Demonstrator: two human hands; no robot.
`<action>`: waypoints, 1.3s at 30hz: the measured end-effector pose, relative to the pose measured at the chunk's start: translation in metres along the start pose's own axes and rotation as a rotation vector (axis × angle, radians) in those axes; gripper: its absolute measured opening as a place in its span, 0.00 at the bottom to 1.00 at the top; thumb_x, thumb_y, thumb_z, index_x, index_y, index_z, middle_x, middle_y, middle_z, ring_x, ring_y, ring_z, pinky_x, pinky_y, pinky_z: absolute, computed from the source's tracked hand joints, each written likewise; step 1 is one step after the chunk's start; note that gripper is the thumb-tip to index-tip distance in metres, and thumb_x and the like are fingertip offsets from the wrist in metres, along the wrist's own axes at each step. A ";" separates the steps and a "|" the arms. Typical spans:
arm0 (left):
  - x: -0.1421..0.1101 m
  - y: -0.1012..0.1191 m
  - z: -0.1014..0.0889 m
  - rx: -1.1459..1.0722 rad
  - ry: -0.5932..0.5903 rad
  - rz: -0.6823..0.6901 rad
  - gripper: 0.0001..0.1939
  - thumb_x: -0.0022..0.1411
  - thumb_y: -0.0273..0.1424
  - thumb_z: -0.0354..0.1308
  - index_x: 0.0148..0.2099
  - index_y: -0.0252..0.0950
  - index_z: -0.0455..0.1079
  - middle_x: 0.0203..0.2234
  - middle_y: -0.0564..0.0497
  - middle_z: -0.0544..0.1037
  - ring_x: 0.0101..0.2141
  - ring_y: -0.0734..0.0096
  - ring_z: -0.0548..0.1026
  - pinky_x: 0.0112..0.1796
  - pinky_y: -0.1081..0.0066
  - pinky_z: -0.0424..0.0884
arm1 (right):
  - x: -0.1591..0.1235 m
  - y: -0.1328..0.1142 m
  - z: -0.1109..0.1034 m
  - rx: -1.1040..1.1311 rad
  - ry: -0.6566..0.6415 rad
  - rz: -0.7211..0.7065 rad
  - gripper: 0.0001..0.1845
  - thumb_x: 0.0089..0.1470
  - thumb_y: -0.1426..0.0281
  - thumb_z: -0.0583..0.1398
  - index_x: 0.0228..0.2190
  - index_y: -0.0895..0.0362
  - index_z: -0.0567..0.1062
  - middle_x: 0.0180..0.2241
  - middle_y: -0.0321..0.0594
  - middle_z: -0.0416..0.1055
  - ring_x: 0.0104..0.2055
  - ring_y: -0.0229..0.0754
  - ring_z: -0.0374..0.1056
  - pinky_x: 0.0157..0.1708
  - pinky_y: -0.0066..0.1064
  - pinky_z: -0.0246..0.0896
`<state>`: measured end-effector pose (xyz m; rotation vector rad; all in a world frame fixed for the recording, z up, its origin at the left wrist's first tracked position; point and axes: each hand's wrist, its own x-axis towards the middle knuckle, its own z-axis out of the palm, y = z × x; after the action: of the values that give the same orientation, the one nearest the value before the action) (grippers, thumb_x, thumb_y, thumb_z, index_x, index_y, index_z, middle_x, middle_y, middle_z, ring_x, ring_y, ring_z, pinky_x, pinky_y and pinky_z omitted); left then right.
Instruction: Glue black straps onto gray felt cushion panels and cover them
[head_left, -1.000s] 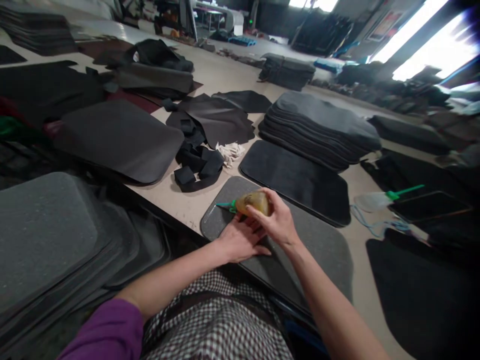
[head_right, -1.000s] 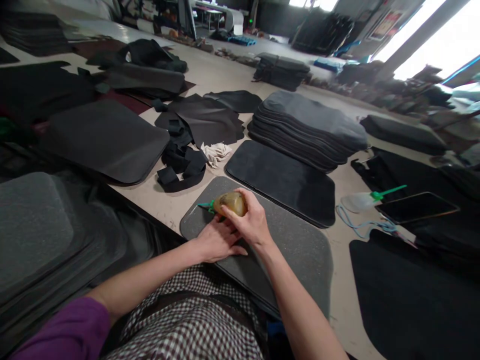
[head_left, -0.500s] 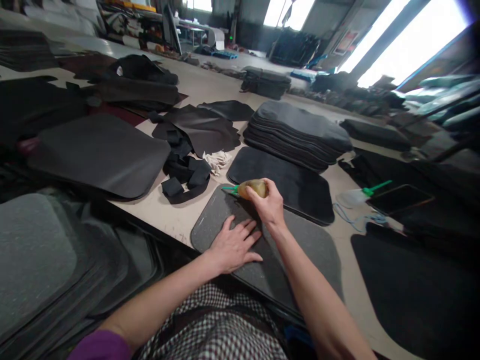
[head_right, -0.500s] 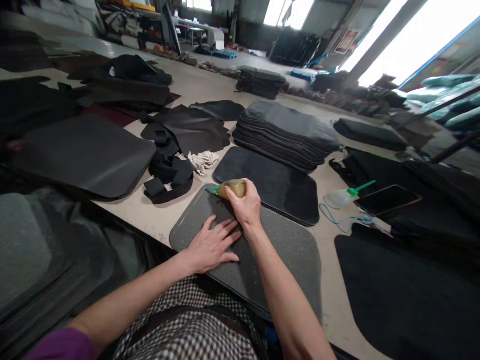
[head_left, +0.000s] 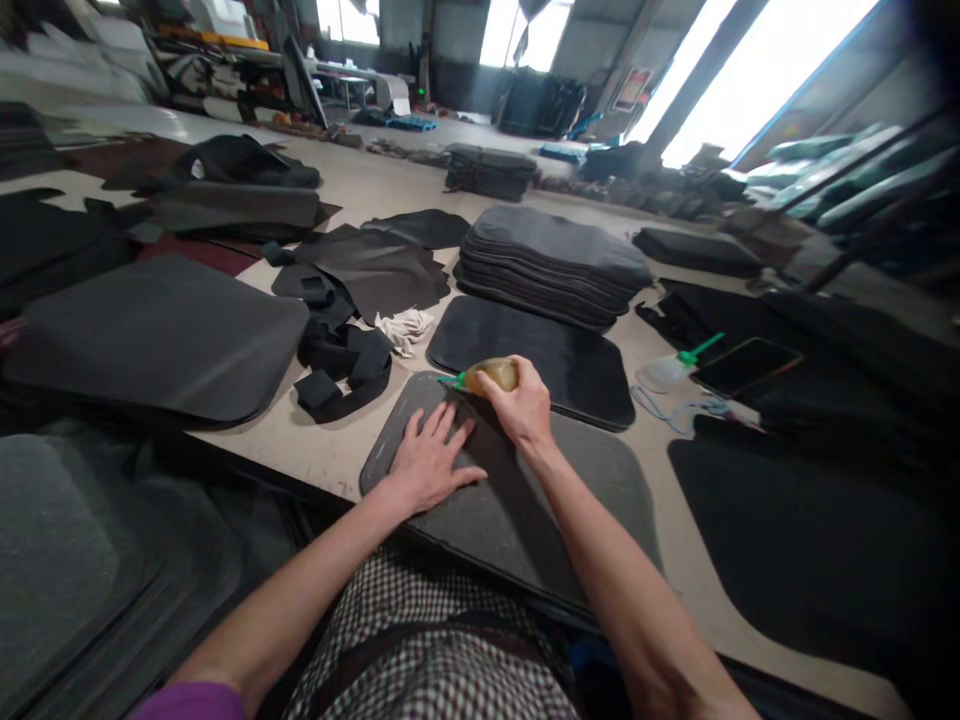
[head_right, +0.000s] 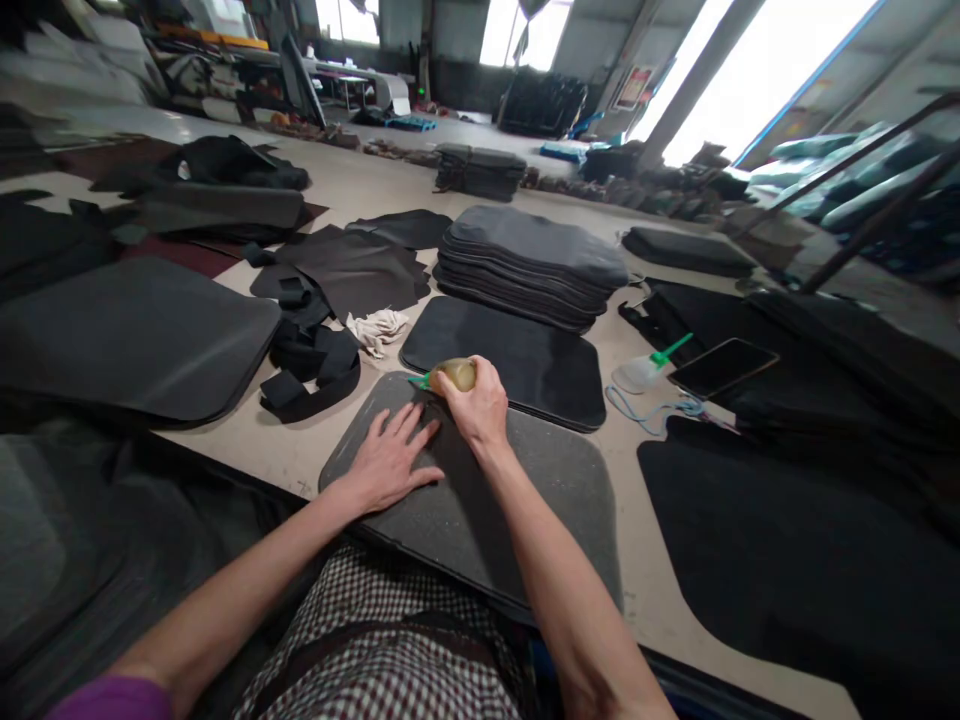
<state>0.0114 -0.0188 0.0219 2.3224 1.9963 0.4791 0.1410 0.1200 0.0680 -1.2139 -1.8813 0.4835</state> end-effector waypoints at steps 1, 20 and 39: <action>0.000 -0.001 0.002 0.014 -0.007 -0.002 0.42 0.67 0.62 0.39 0.72 0.42 0.57 0.72 0.36 0.55 0.71 0.47 0.51 0.66 0.40 0.48 | 0.000 0.001 -0.003 -0.004 0.000 0.005 0.28 0.52 0.49 0.63 0.46 0.56 0.74 0.46 0.50 0.76 0.48 0.53 0.71 0.52 0.45 0.65; 0.003 0.000 0.006 0.167 -0.071 0.008 0.38 0.69 0.59 0.44 0.73 0.47 0.56 0.73 0.42 0.52 0.71 0.46 0.52 0.65 0.41 0.48 | -0.018 0.064 -0.119 -0.169 0.055 0.309 0.29 0.49 0.49 0.64 0.46 0.56 0.77 0.42 0.47 0.78 0.42 0.54 0.73 0.43 0.42 0.67; 0.003 -0.007 0.019 0.252 -0.063 0.060 0.37 0.71 0.56 0.44 0.74 0.43 0.54 0.73 0.38 0.52 0.71 0.45 0.52 0.64 0.41 0.49 | -0.077 0.161 -0.274 -0.315 0.286 0.597 0.35 0.47 0.46 0.66 0.50 0.55 0.77 0.37 0.46 0.79 0.28 0.48 0.73 0.35 0.41 0.70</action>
<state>0.0100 -0.0114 0.0029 2.5100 2.0703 0.1610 0.4664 0.0962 0.0846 -1.9583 -1.3647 0.3020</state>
